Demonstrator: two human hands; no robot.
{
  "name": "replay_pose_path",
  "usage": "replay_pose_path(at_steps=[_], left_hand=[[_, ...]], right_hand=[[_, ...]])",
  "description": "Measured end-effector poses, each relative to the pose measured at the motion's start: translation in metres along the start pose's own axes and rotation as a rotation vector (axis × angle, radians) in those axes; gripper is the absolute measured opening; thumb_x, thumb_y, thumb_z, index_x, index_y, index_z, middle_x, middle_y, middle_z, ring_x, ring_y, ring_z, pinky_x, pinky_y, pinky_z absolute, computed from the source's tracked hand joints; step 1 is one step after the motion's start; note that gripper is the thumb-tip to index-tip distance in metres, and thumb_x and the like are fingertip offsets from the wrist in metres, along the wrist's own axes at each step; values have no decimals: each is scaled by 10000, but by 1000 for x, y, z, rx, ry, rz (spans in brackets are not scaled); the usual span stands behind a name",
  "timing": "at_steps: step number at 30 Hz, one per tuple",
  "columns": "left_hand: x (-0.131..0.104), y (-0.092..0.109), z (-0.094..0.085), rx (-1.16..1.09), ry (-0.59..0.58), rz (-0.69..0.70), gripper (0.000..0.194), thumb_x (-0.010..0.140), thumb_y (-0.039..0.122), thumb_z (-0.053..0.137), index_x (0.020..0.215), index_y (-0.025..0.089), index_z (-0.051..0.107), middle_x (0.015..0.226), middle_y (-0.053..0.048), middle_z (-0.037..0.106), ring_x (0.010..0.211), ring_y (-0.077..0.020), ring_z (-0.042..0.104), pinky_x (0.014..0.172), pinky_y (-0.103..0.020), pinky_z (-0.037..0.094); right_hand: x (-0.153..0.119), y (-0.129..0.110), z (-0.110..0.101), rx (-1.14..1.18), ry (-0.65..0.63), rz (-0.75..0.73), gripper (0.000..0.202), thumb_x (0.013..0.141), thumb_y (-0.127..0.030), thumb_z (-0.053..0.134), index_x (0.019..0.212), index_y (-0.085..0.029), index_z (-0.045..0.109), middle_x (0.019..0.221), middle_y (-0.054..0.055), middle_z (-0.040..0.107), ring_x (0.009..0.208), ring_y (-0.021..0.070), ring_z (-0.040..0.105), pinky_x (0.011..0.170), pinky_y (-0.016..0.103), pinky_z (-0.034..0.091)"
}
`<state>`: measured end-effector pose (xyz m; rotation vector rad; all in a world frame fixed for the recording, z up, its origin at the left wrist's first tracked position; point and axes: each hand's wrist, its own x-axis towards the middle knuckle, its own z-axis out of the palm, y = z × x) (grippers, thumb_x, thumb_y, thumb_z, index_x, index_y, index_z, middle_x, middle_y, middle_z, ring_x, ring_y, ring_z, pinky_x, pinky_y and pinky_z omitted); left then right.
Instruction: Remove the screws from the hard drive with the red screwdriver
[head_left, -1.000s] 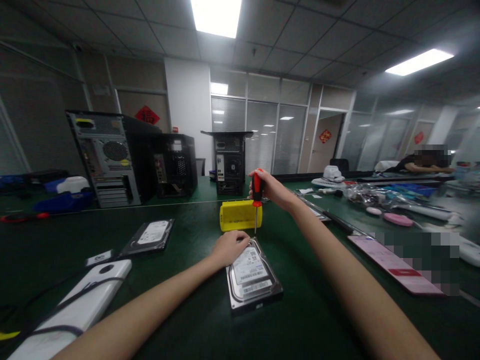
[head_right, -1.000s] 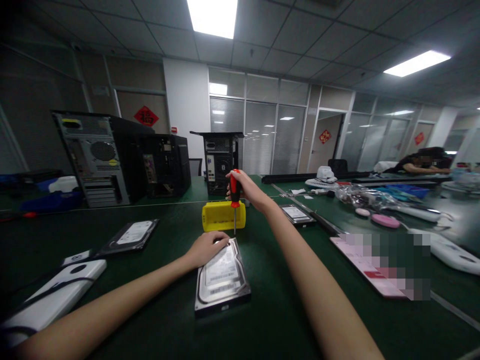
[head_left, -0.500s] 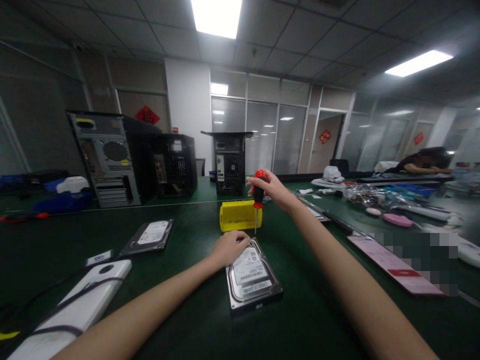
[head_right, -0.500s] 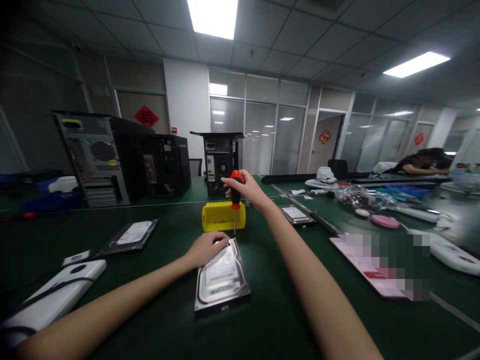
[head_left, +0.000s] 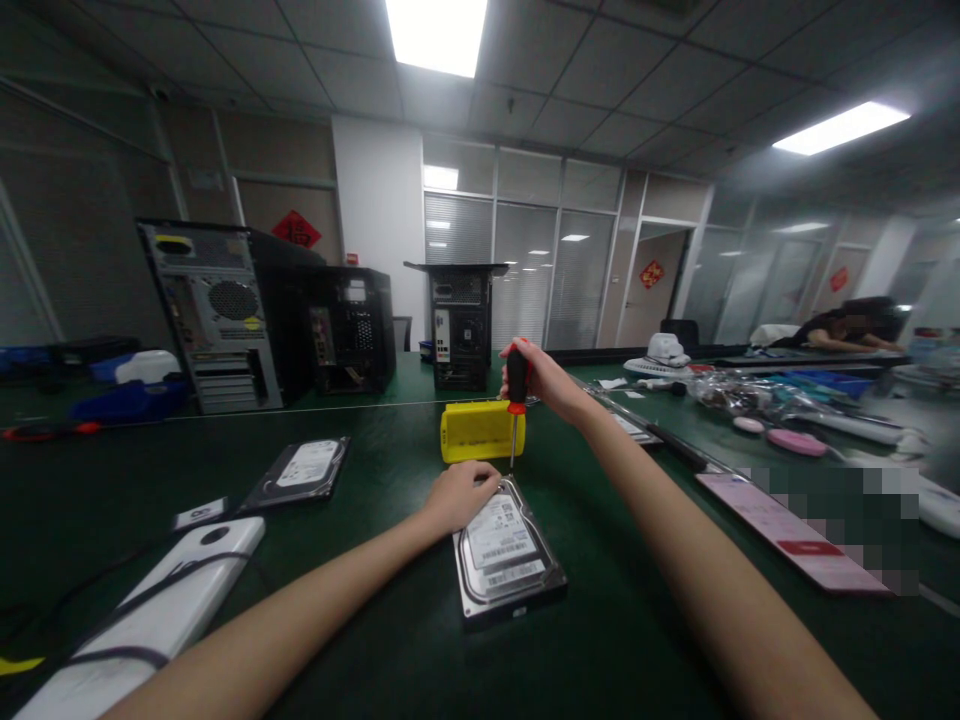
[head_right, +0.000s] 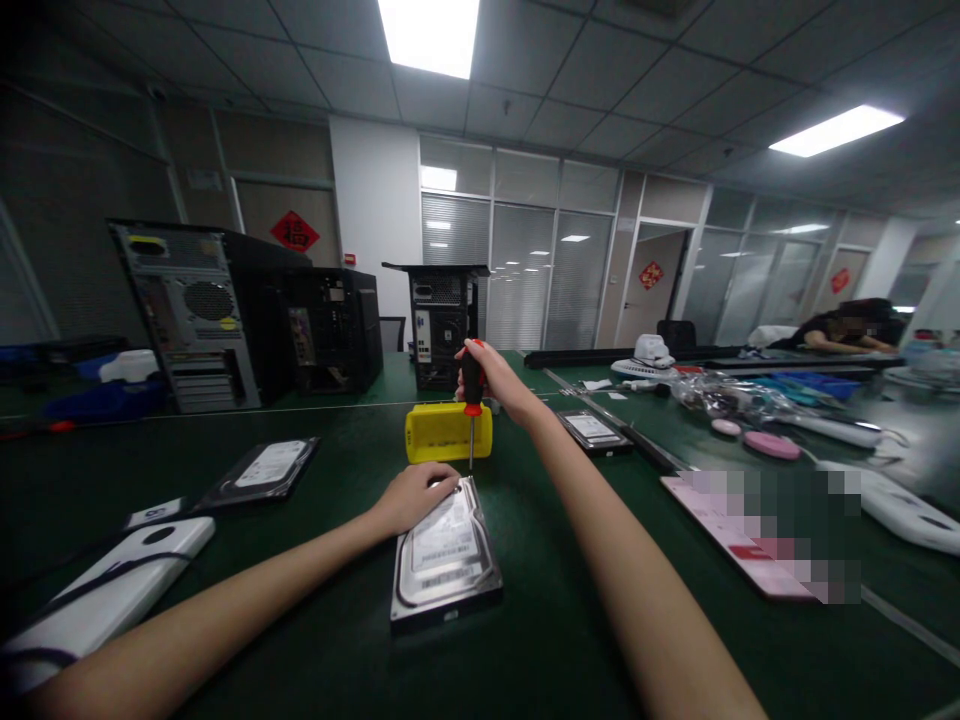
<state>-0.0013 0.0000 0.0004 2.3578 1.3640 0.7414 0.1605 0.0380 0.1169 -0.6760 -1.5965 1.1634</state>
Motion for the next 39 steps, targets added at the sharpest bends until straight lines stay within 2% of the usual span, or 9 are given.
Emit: replay_pose_path(at_steps=[7, 14, 18, 22, 26, 29, 34, 39], left_hand=[[0, 0, -1, -4, -14, -2, 388, 832, 492, 448, 973, 222, 690, 1026, -28, 683, 916, -215, 610, 770, -265, 448], [0, 1, 0, 1, -17, -17, 388, 810, 509, 477, 974, 230, 690, 1029, -22, 685, 926, -226, 614, 758, -273, 448], [-1, 2, -1, -2, -14, -15, 382, 809, 509, 476, 971, 238, 690, 1032, -15, 685, 933, -226, 611, 761, -272, 445], [-1, 2, -2, -8, -23, -16, 382, 810, 509, 473, 975, 240, 689, 1036, -16, 684, 934, -223, 611, 757, -269, 447], [-1, 2, -3, -12, -28, -18, 397, 808, 516, 472, 982, 232, 688, 1035, -24, 683, 930, -226, 612, 754, -271, 450], [-1, 3, -3, -14, -32, -16, 394, 811, 514, 469, 976, 233, 690, 1029, -22, 685, 924, -222, 613, 754, -269, 448], [-1, 3, -3, -12, -31, -16, 389, 811, 510, 470, 979, 237, 689, 1032, -18, 684, 928, -222, 611, 756, -268, 448], [-1, 2, -2, -3, -27, -21, 401, 811, 518, 466, 979, 230, 688, 1032, -23, 683, 928, -223, 612, 768, -277, 450]], right_hand=[[-2, -4, 2, -94, 45, -67, 300, 762, -470, 578, 858, -197, 500, 760, -13, 552, 587, 112, 592, 583, 277, 523], [-3, -5, 4, -147, 47, -63, 282, 789, -457, 540, 895, -203, 477, 698, -20, 558, 569, 115, 582, 564, 273, 513], [-3, -4, 4, -224, 69, -159, 305, 762, -453, 572, 932, -226, 461, 690, -43, 530, 595, 120, 581, 561, 265, 506], [-1, -2, 1, -313, 107, -242, 295, 740, -457, 592, 804, -201, 459, 660, -52, 493, 566, 105, 566, 548, 249, 492], [-1, -4, 0, -256, 148, -194, 364, 663, -407, 686, 788, -195, 418, 677, -42, 551, 591, 128, 618, 589, 280, 521], [-4, -7, 3, -203, 104, -158, 404, 649, -383, 707, 844, -201, 403, 661, -32, 601, 561, 141, 631, 586, 306, 531], [-8, -12, 6, -230, 48, -172, 360, 697, -410, 667, 901, -201, 456, 592, -56, 554, 505, 114, 585, 532, 260, 504], [-6, -13, 9, -181, 41, -53, 246, 839, -445, 460, 900, -207, 456, 635, -43, 544, 513, 109, 580, 545, 274, 503]])
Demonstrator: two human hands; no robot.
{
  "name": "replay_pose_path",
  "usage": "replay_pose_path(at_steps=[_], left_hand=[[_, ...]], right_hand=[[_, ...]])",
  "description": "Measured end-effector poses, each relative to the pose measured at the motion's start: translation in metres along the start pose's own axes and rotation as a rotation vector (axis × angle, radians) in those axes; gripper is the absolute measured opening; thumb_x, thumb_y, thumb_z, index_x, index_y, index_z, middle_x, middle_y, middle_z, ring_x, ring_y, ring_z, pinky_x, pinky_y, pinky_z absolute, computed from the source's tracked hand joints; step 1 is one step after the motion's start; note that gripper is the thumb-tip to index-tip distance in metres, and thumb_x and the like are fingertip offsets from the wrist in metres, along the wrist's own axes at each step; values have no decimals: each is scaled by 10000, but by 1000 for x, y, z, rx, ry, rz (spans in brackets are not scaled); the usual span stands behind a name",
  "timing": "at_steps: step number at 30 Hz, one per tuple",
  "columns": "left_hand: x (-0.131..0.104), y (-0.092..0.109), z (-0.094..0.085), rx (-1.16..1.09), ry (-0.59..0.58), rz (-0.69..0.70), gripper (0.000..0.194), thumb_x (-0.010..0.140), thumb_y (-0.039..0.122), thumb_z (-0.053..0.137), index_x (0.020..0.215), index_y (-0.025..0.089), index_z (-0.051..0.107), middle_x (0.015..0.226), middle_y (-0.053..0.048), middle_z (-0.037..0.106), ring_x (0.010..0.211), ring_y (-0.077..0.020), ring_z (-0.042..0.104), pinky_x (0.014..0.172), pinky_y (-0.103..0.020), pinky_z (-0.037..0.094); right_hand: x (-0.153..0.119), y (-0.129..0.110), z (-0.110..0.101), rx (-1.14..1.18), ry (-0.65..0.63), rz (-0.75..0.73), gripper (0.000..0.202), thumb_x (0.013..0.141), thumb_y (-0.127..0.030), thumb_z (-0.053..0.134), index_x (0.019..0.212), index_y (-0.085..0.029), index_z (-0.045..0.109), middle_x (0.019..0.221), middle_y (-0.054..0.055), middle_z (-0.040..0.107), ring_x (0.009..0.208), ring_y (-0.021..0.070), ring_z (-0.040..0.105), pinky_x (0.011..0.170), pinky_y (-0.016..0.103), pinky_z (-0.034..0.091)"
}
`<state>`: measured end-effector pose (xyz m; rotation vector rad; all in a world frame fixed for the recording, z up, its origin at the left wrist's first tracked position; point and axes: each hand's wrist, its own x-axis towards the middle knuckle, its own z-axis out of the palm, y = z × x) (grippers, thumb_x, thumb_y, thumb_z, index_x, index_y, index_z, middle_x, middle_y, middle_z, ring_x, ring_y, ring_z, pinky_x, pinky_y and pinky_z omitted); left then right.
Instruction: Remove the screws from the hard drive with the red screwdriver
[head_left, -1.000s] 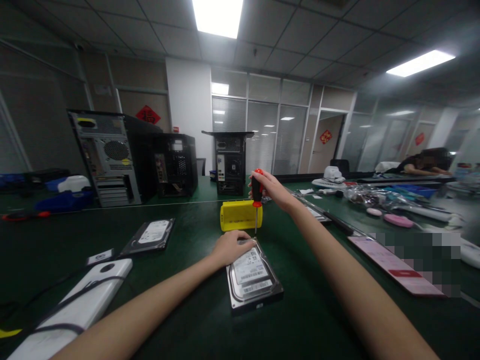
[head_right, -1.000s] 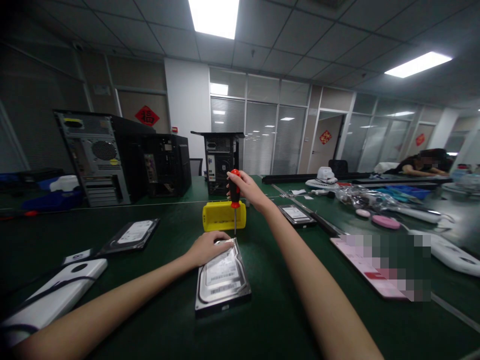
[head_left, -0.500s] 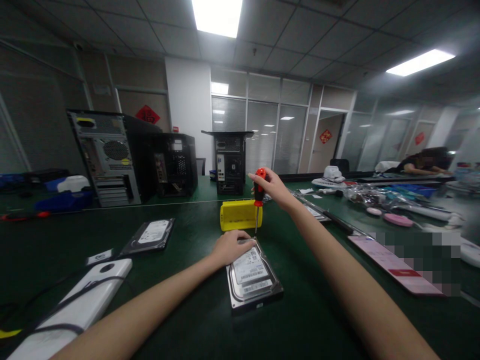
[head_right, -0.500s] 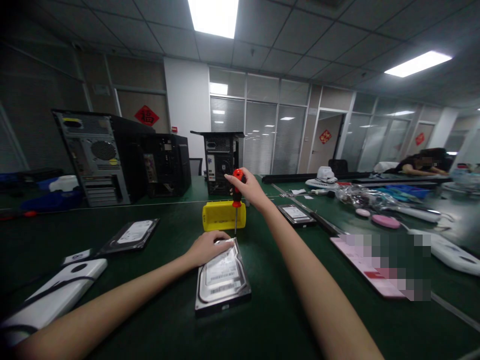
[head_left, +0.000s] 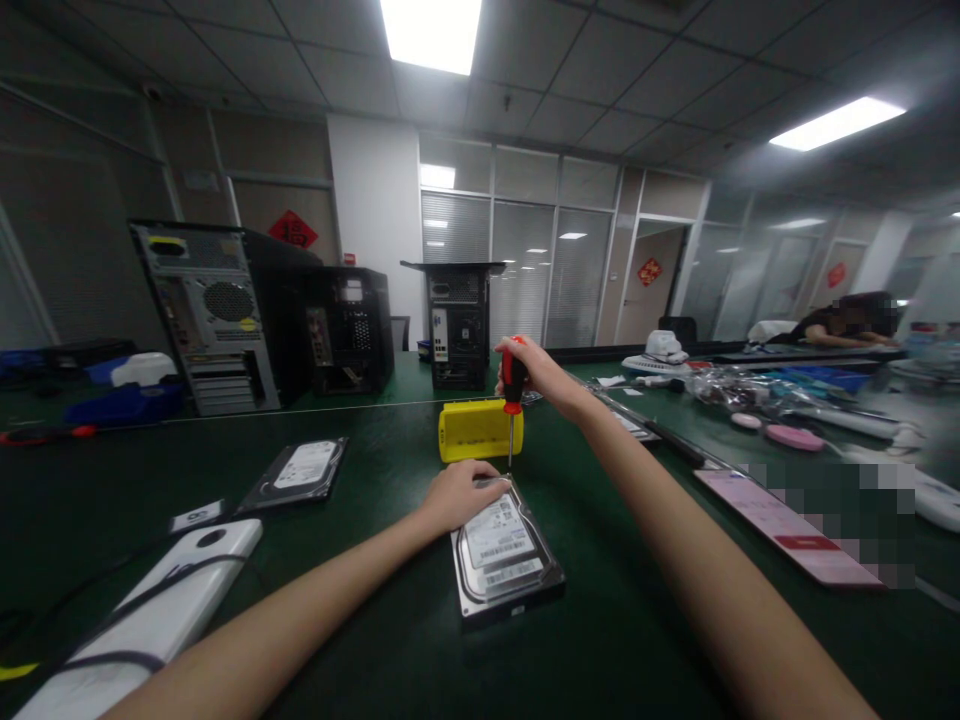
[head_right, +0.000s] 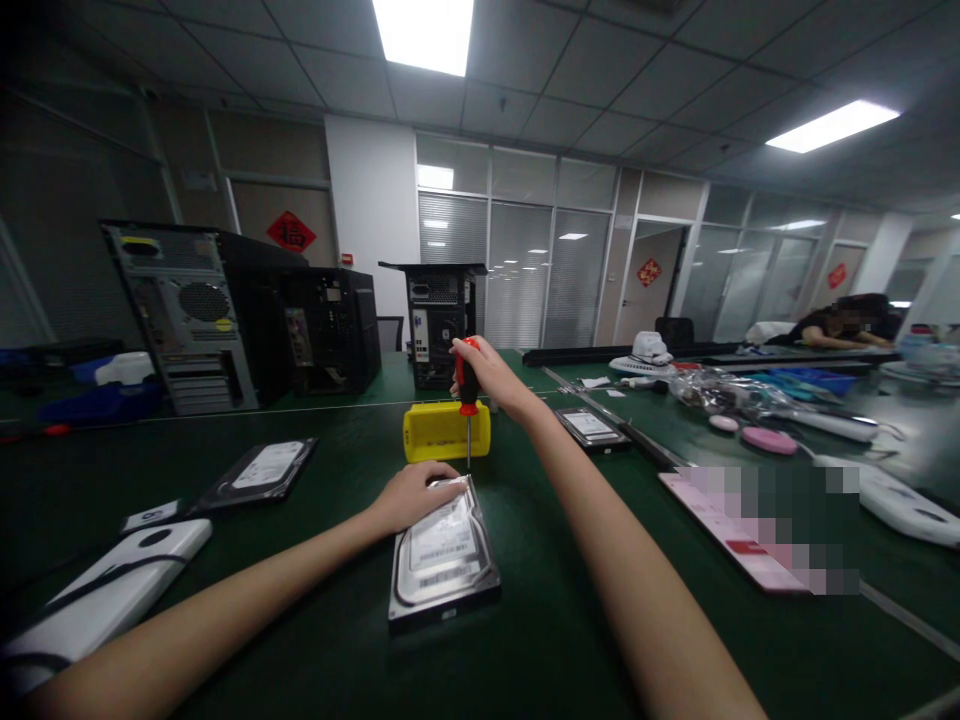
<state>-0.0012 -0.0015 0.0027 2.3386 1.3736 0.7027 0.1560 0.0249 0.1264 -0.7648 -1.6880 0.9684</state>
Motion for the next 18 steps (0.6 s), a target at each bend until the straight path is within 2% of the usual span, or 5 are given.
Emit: replay_pose_path(at_steps=[3, 9, 13, 18], left_hand=[[1, -1, 1, 6, -1, -6, 411, 808, 521, 469, 992, 222, 684, 1042, -33, 681, 932, -225, 613, 763, -275, 453], [1, -1, 0, 1, -2, -2, 404, 810, 522, 467, 992, 234, 683, 1046, -24, 680, 938, -222, 611, 765, -270, 451], [0, 0, 0, -5, -4, -2, 402, 810, 526, 465, 992, 241, 684, 1039, -19, 682, 937, -223, 611, 768, -273, 451], [-1, 0, -1, -4, -4, -5, 412, 807, 531, 465, 993, 235, 685, 1045, -23, 680, 942, -227, 610, 771, -277, 451]], right_hand=[[1, 1, 0, -39, 22, -9, 237, 835, -446, 465, 863, -212, 430, 618, -55, 515, 524, 113, 583, 548, 273, 502], [1, 5, -2, -104, 79, -102, 365, 711, -448, 634, 780, -211, 365, 631, -62, 505, 573, 125, 605, 560, 264, 503], [2, 6, -2, -80, 70, -100, 364, 714, -437, 626, 849, -215, 371, 695, -48, 551, 529, 112, 594, 523, 259, 502], [3, 8, -4, -105, 100, -198, 421, 700, -405, 645, 1009, -228, 420, 703, -60, 519, 509, 100, 578, 541, 270, 514]])
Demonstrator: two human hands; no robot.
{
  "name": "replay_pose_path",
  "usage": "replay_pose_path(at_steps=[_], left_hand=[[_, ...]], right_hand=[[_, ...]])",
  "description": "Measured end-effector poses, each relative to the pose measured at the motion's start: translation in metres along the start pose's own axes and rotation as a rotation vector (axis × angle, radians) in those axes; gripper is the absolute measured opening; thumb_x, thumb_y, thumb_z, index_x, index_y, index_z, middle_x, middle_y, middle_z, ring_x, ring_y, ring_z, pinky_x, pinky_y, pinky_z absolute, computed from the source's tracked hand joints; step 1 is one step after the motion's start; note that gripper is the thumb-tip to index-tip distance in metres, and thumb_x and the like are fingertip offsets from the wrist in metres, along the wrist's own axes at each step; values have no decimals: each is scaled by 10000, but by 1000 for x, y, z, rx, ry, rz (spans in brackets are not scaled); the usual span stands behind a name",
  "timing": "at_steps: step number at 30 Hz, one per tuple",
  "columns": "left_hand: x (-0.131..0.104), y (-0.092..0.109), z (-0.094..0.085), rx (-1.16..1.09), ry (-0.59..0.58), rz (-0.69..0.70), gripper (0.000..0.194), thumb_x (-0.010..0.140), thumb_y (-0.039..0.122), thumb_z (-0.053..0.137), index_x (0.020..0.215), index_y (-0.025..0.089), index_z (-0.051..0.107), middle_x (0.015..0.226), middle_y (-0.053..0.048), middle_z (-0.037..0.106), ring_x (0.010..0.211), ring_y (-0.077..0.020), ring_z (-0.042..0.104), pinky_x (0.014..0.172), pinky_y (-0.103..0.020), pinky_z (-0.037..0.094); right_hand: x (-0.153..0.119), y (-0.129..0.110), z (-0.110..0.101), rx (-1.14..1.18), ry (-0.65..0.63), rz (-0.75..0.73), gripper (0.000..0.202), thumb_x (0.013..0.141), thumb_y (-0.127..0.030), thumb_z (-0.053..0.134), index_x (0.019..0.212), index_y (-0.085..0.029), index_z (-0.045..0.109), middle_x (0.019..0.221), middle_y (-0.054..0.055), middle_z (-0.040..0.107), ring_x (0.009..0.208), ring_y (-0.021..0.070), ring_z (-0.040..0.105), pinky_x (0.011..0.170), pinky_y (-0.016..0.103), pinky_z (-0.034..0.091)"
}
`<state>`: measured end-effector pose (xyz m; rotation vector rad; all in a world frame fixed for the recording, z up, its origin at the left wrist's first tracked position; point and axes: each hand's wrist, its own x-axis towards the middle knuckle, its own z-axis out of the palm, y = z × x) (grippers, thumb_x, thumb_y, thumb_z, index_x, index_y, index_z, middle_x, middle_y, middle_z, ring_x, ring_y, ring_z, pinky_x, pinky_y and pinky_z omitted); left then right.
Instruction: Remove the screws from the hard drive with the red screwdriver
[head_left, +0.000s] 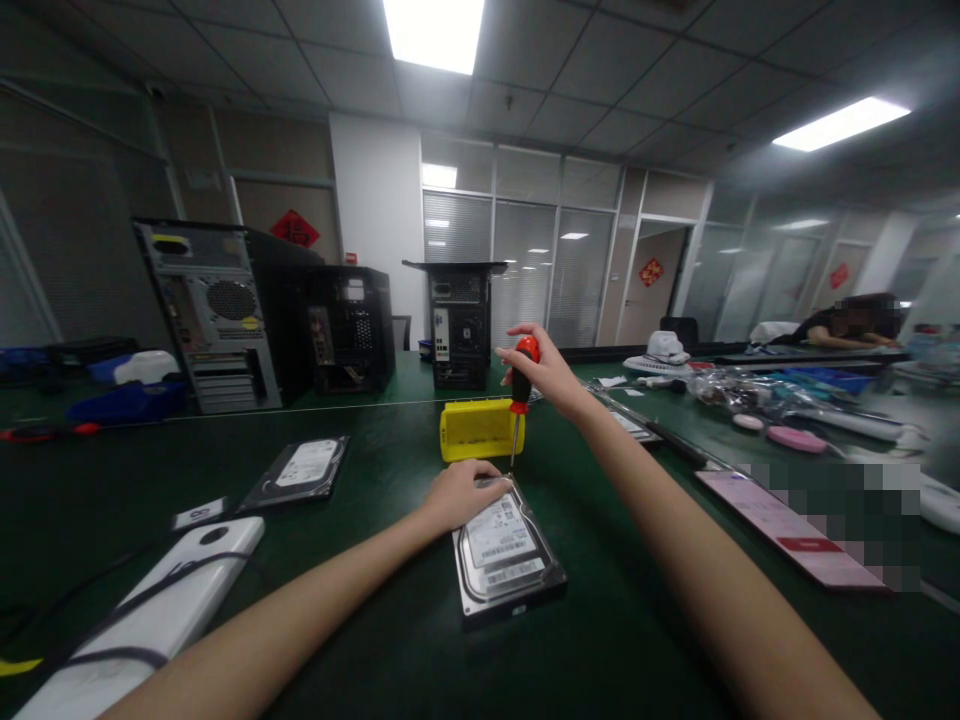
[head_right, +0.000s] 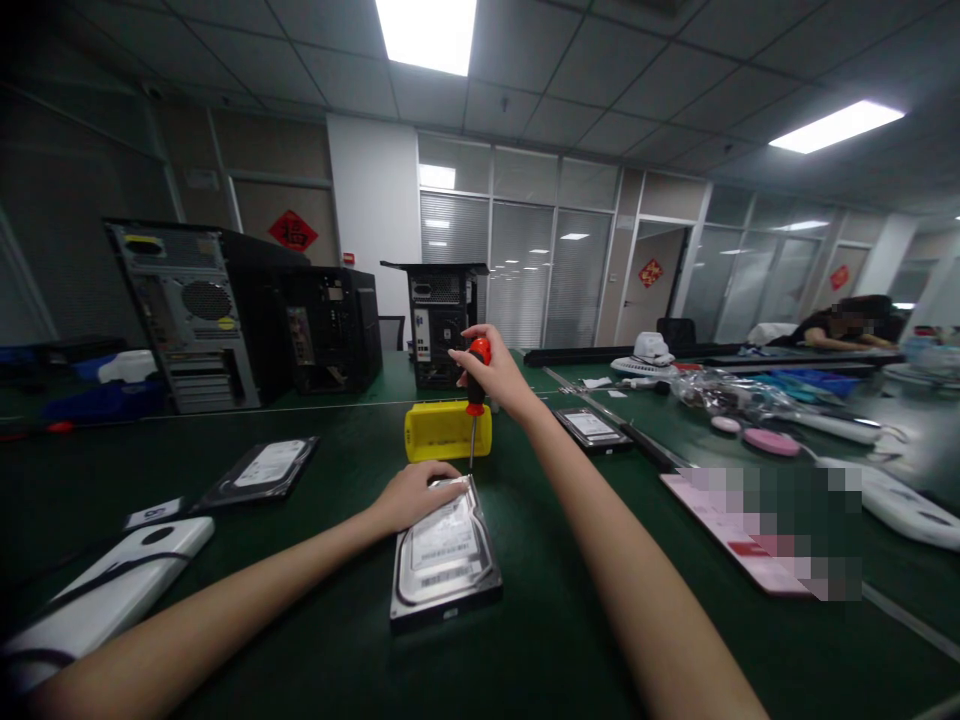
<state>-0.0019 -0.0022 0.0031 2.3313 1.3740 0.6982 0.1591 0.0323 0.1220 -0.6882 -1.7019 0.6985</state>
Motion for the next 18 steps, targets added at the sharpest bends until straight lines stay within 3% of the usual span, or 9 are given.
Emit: replay_pose_path(at_steps=[4, 11, 18], left_hand=[[0, 1, -1, 6, -2, 0, 408, 811, 523, 459, 994, 236, 684, 1043, -20, 681, 938, -227, 613, 771, -278, 453], [0, 2, -1, 17, -5, -5, 417, 810, 519, 466, 1001, 218, 682, 1046, -34, 681, 936, -227, 613, 775, -278, 455], [1, 0, 0, 19, 5, 5, 387, 815, 503, 471, 993, 233, 684, 1053, -20, 679, 949, -223, 607, 774, -270, 446]], right_hand=[[1, 0, -1, 18, 0, 6, 328, 723, -418, 615, 929, -212, 465, 657, -61, 491, 502, 101, 566, 528, 264, 509], [2, -4, 1, 133, -44, 114, 203, 838, -397, 399, 895, -212, 462, 683, -45, 511, 495, 96, 560, 526, 271, 508], [0, -3, 1, 37, -34, 19, 301, 768, -479, 549, 786, -202, 430, 643, -47, 489, 530, 118, 574, 500, 248, 480]])
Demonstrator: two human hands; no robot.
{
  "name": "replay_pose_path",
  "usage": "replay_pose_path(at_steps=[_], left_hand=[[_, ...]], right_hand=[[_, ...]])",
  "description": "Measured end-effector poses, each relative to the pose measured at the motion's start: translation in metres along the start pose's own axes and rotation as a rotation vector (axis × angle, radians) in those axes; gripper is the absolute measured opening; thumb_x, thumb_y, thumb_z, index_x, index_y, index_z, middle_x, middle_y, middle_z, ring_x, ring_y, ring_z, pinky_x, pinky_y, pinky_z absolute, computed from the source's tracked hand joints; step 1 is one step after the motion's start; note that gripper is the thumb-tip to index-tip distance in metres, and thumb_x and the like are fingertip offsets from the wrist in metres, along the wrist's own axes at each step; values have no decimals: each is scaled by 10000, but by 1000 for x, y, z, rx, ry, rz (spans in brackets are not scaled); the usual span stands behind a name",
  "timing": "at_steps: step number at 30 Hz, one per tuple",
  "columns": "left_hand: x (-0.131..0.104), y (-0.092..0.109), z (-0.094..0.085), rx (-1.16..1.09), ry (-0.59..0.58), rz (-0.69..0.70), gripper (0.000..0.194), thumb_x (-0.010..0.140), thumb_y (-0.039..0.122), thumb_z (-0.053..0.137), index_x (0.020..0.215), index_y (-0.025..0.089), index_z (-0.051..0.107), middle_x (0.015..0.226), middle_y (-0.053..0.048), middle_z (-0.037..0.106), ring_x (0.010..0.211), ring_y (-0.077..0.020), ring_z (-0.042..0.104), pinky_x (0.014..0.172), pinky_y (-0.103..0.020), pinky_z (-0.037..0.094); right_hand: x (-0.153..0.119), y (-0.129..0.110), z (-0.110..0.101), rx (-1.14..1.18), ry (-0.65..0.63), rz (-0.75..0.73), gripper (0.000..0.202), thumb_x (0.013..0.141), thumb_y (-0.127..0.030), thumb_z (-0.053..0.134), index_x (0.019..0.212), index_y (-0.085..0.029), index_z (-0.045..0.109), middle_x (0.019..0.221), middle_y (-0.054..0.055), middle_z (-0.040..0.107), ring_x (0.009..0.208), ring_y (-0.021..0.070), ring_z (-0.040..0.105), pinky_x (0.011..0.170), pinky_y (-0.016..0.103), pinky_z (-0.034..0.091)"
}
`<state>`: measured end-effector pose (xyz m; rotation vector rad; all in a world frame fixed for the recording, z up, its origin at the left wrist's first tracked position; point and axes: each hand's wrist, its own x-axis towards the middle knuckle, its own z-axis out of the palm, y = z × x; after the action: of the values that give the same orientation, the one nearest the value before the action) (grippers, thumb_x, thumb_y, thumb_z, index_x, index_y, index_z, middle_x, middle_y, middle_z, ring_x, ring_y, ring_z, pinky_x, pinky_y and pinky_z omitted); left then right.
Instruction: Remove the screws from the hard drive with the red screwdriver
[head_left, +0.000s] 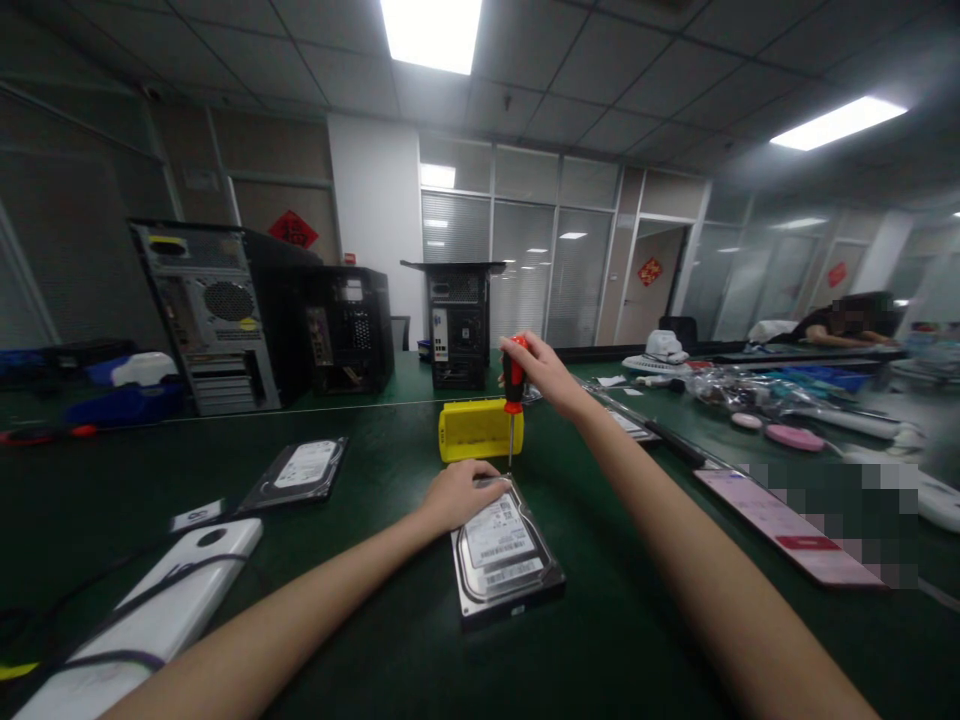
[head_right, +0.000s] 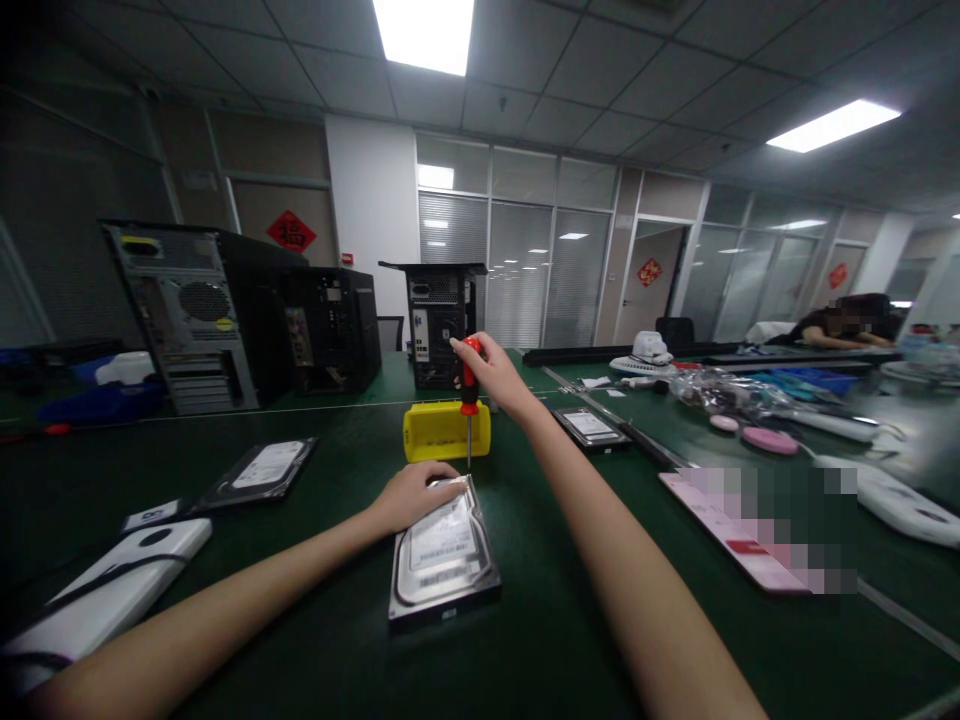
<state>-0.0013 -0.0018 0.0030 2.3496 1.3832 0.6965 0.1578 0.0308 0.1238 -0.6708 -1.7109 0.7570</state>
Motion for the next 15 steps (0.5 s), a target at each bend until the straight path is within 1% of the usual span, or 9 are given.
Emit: replay_pose_path(at_steps=[3, 5, 8, 12, 15], left_hand=[[0, -1, 0, -2, 0, 0, 378, 814, 502, 475, 991, 242, 684, 1047, -11, 682, 940, -220, 612, 771, -266, 446], [0, -1, 1, -3, 2, -2, 385, 812, 506, 476, 996, 238, 682, 1044, -14, 683, 936, -222, 614, 765, -265, 449], [0, -1, 1, -5, 3, -1, 396, 812, 513, 472, 996, 233, 683, 1043, -19, 683, 937, -224, 613, 763, -264, 451], [1, -2, 1, -8, 6, 5, 408, 813, 522, 468, 999, 228, 682, 1041, -23, 682, 932, -225, 614, 778, -272, 451], [1, -2, 1, -10, 5, 6, 412, 814, 528, 463, 1000, 231, 681, 1040, -21, 681, 929, -223, 615, 779, -276, 453]], right_hand=[[0, 2, 0, -31, 18, -23, 341, 746, -486, 584, 755, -209, 385, 598, -59, 487, 520, 120, 572, 505, 249, 479], [-1, 2, 0, -29, 19, -13, 341, 740, -475, 596, 762, -208, 383, 619, -55, 515, 509, 112, 570, 516, 256, 485], [-2, 0, 2, 21, -15, 2, 332, 738, -457, 601, 777, -208, 386, 651, -47, 554, 492, 102, 564, 518, 259, 490], [-3, -4, 3, 82, -63, -2, 305, 741, -439, 603, 827, -211, 419, 629, -55, 552, 484, 98, 555, 505, 250, 492], [-3, -5, 3, 86, -60, 7, 305, 720, -431, 631, 826, -205, 456, 636, -50, 543, 505, 93, 550, 529, 253, 506]])
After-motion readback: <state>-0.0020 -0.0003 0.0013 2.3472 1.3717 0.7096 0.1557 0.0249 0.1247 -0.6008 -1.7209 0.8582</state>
